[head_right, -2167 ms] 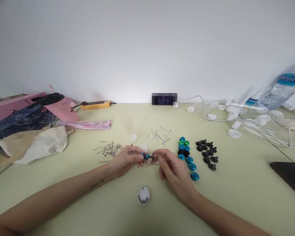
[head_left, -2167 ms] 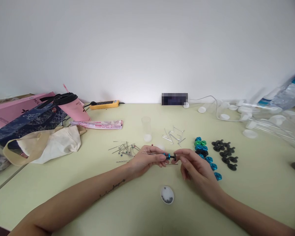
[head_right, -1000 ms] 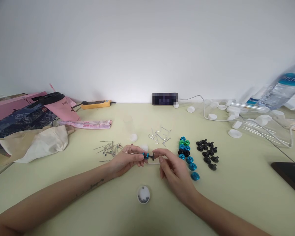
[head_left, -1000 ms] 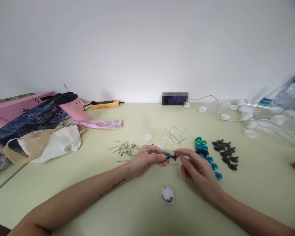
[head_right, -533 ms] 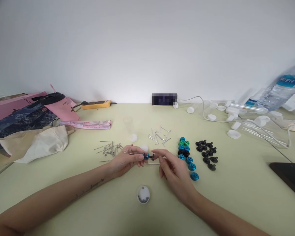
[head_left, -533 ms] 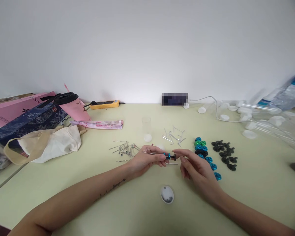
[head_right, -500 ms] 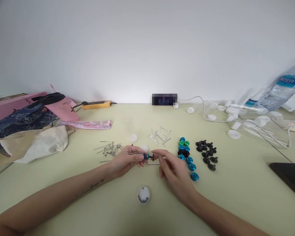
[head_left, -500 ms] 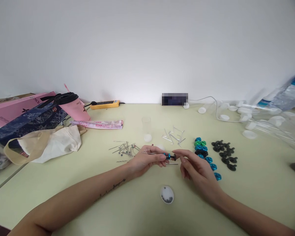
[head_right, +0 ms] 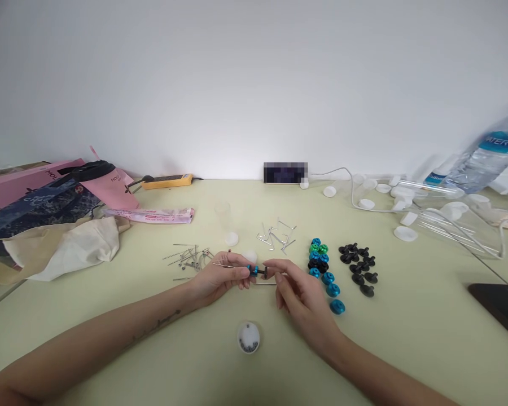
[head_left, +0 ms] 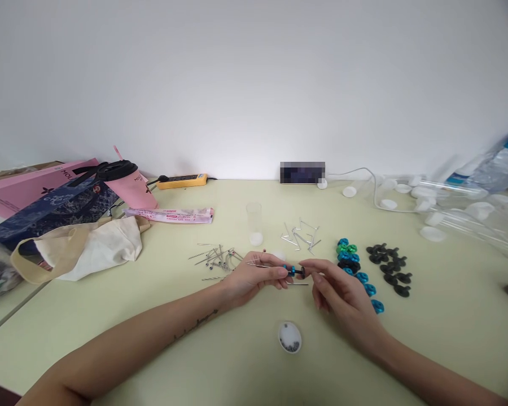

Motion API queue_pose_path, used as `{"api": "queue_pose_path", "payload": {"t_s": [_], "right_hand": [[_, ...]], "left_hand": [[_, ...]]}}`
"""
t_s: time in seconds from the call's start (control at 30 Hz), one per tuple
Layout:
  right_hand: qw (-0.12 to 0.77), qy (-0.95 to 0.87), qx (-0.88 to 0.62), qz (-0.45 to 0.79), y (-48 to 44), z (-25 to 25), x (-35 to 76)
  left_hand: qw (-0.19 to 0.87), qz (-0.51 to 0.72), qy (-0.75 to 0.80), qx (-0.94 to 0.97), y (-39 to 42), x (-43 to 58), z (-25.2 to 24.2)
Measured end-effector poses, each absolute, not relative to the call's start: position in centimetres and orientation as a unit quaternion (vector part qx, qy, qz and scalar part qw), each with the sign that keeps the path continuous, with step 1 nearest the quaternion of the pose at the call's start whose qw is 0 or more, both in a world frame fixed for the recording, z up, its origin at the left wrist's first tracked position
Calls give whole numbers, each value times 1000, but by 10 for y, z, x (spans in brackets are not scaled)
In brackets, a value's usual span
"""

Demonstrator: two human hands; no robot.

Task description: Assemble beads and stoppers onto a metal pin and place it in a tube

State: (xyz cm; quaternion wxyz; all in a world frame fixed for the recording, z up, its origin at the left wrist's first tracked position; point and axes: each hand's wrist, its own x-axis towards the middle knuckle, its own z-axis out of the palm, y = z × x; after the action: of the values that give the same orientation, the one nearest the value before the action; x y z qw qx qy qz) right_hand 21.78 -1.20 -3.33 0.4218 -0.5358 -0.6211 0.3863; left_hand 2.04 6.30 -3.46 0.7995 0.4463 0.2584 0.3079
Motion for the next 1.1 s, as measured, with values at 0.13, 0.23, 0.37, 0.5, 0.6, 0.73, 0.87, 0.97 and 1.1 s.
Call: {"api": "queue_pose_path", "payload": {"t_s": [0.13, 0.23, 0.37, 0.5, 0.6, 0.73, 0.87, 0.97, 1.1], "right_hand": [[426, -621, -533, 386, -12, -33, 218], [426, -622, -531, 387, -12, -34, 218], [429, -627, -530, 377, -11, -36, 217], [426, -632, -540, 359, -10, -37, 217], [419, -636, -545, 351, -9, -37, 217], [414, -636, -548, 351, -8, -39, 218], [410, -636, -545, 360, -8, -39, 218], [406, -628, -543, 383, -9, -38, 218], [396, -616, -543, 411, -9, -34, 218]], "left_hand": [[799, 307, 265, 445, 63, 20, -34], [797, 309, 266, 445, 63, 20, -34], [799, 310, 266, 442, 63, 20, -36], [800, 309, 264, 442, 63, 20, -37], [796, 311, 268, 445, 63, 20, -37], [786, 304, 267, 468, 62, 20, -37], [779, 295, 272, 482, 60, 19, -34], [778, 291, 268, 487, 59, 20, -32], [776, 289, 264, 495, 59, 20, -33]]}}
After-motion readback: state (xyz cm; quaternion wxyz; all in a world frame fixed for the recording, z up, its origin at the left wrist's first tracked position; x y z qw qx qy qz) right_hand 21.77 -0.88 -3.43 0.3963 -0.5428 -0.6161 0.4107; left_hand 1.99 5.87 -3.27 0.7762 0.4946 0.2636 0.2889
